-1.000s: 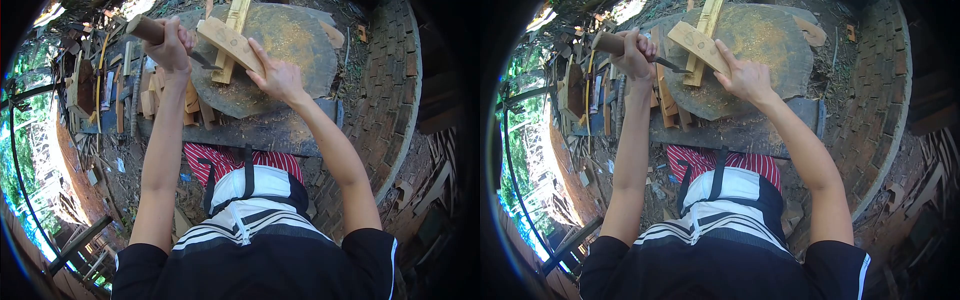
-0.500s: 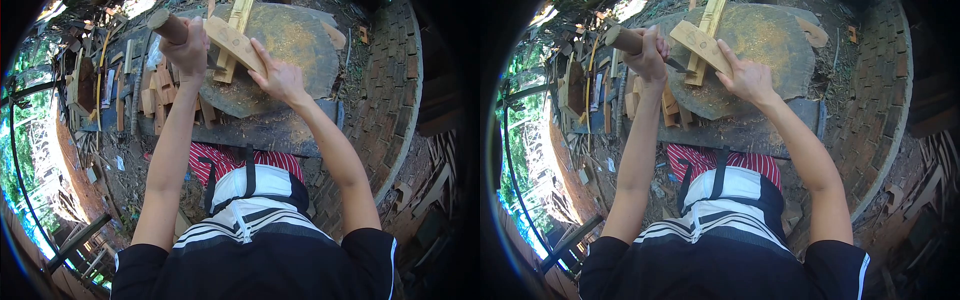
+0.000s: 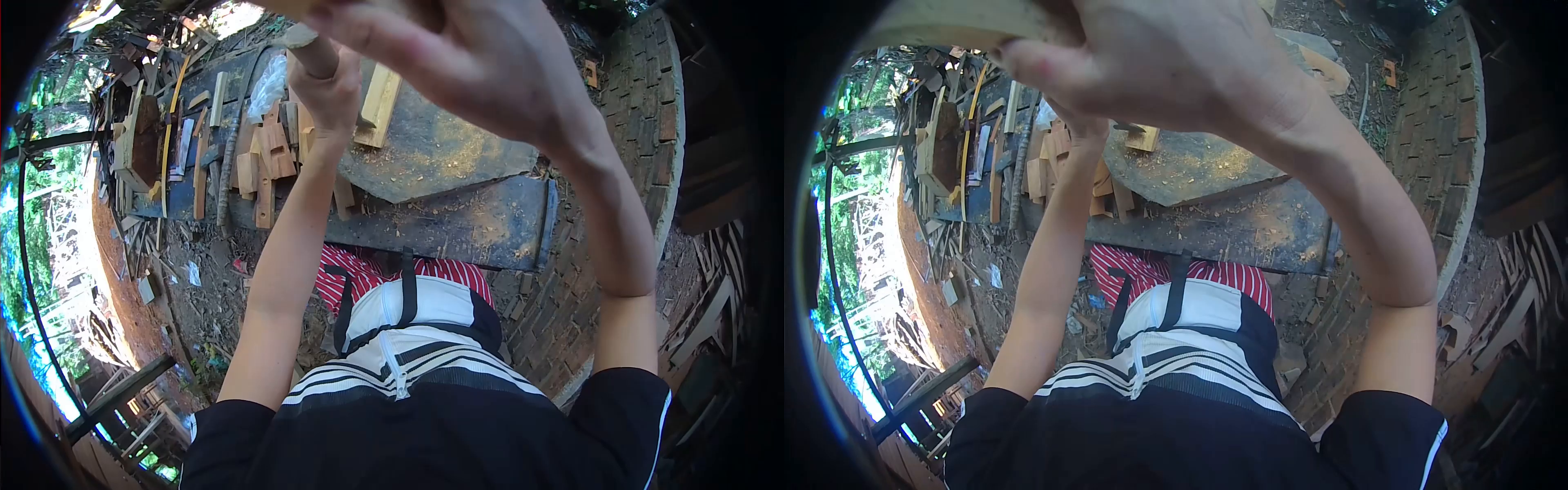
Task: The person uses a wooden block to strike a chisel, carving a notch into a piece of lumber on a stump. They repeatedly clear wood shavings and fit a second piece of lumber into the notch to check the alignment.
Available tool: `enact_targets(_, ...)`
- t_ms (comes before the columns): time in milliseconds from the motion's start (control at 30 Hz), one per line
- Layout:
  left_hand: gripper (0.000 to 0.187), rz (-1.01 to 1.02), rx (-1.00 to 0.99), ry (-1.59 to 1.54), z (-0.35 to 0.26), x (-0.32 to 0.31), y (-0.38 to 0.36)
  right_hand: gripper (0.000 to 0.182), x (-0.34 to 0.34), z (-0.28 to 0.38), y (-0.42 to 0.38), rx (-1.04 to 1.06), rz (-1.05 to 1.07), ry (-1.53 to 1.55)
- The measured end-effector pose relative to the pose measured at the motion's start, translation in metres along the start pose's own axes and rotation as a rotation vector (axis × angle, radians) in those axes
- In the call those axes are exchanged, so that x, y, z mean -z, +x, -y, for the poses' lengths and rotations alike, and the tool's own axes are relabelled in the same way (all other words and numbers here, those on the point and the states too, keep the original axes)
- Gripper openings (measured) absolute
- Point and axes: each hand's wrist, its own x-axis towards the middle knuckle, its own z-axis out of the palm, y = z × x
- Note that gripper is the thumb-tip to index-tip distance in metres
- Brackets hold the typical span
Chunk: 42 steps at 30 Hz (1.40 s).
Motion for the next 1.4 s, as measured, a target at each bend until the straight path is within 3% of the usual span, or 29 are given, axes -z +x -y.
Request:
enact_targets(33, 0.014, 0.013, 0.007, -0.204, 0.01, 0.005, 0.008, 0.083, 0.03, 0.014, 0.01, -0.186, 0.52, -0.092)
enact_targets(100, 0.013, 0.002, -0.045, 0.029, 0.007, 0.001, -0.002, 0.084, 0.045, 0.025, 0.021, -0.337, 0.698, -0.061)
enact_targets(133, 0.013, 0.001, -0.05, 0.019, 0.009, 0.001, 0.001, 0.084, 0.044, 0.024, 0.015, -0.339, 0.694, -0.071)
enact_targets(200, 0.018, 0.105, 0.022, 0.06, 0.016, 0.01, 0.0, 0.083, 0.033, 0.023, -0.008, 0.082, 0.218, -0.19)
enact_targets(233, 0.018, 0.106, 0.036, 0.064, 0.016, 0.011, -0.003, 0.083, 0.029, 0.033, -0.013, 0.073, 0.227, -0.182)
enact_targets(300, 0.013, 0.163, 0.13, 0.001, 0.013, 0.012, 0.001, 0.084, 0.021, 0.053, -0.012, 0.117, -0.141, 0.024)
enact_targets(333, 0.015, 0.115, 0.06, 0.065, 0.006, 0.009, -0.001, 0.084, 0.021, 0.024, -0.009, 0.138, -0.079, 0.334)
enact_targets(367, 0.015, 0.106, 0.053, 0.075, 0.006, 0.008, -0.002, 0.084, 0.023, 0.024, -0.01, 0.15, -0.075, 0.342)
enact_targets(433, 0.018, 0.053, -0.05, 0.005, 0.002, 0.001, 0.002, 0.084, 0.028, 0.031, -0.013, -0.25, 0.418, -0.276)
enact_targets(467, 0.019, 0.046, 0.004, -0.024, 0.0, -0.001, 0.0, 0.084, 0.025, 0.015, -0.001, -0.5, 0.529, -0.255)
enact_targets(500, 0.019, 0.041, 0.0, -0.028, 0.003, -0.002, 0.001, 0.084, 0.023, 0.016, -0.005, -0.496, 0.529, -0.262)
enact_targets(567, 0.012, 0.161, 0.217, -0.021, 0.014, 0.009, 0.002, 0.086, 0.014, 0.018, -0.022, -0.395, 0.148, 0.081)
enact_targets(600, 0.011, 0.198, 0.173, -0.027, 0.024, 0.012, 0.003, 0.087, -0.009, -0.037, -0.019, -0.4, 0.034, 0.277)
enact_targets(733, 0.015, 0.237, 0.204, -0.033, 0.021, 0.003, 0.011, 0.084, -0.071, -0.105, -0.049, -0.586, 0.038, 0.17)
enact_targets(800, 0.014, 0.283, 0.287, -0.083, 0.019, 0.0, 0.019, 0.076, -0.099, -0.131, -0.066, -0.618, 0.225, -0.19)
enact_targets(900, 0.014, 0.382, 0.454, -0.148, 0.023, 0.002, 0.029, 0.075, -0.122, -0.135, -0.086, -0.618, 0.345, -0.373)
enact_targets(967, 0.014, 0.504, 0.599, -0.212, 0.029, 0.0, 0.038, 0.078, -0.129, -0.14, -0.096, -0.553, 0.307, -0.417)
enact_targets(1067, 0.017, 0.629, 0.66, -0.162, 0.033, -0.011, 0.041, 0.08, -0.13, -0.135, -0.099, -0.54, 0.342, -0.441)
enact_targets(1133, 0.018, 0.703, 0.675, -0.155, 0.028, -0.017, 0.042, 0.082, -0.136, -0.137, -0.104, -0.469, 0.204, -0.449)
enact_targets(1167, 0.018, 0.704, 0.678, -0.156, 0.025, -0.015, 0.043, 0.082, -0.137, -0.14, -0.105, -0.473, 0.205, -0.449)
enact_targets(1233, 0.017, 0.521, 0.661, -0.093, 0.02, -0.002, 0.046, 0.082, -0.138, -0.137, -0.105, -0.494, 0.214, -0.461)
enact_targets(1400, 0.016, 0.14, 0.424, -0.178, 0.029, 0.042, 0.061, 0.082, -0.143, -0.143, -0.11, -0.487, 0.188, -0.436)
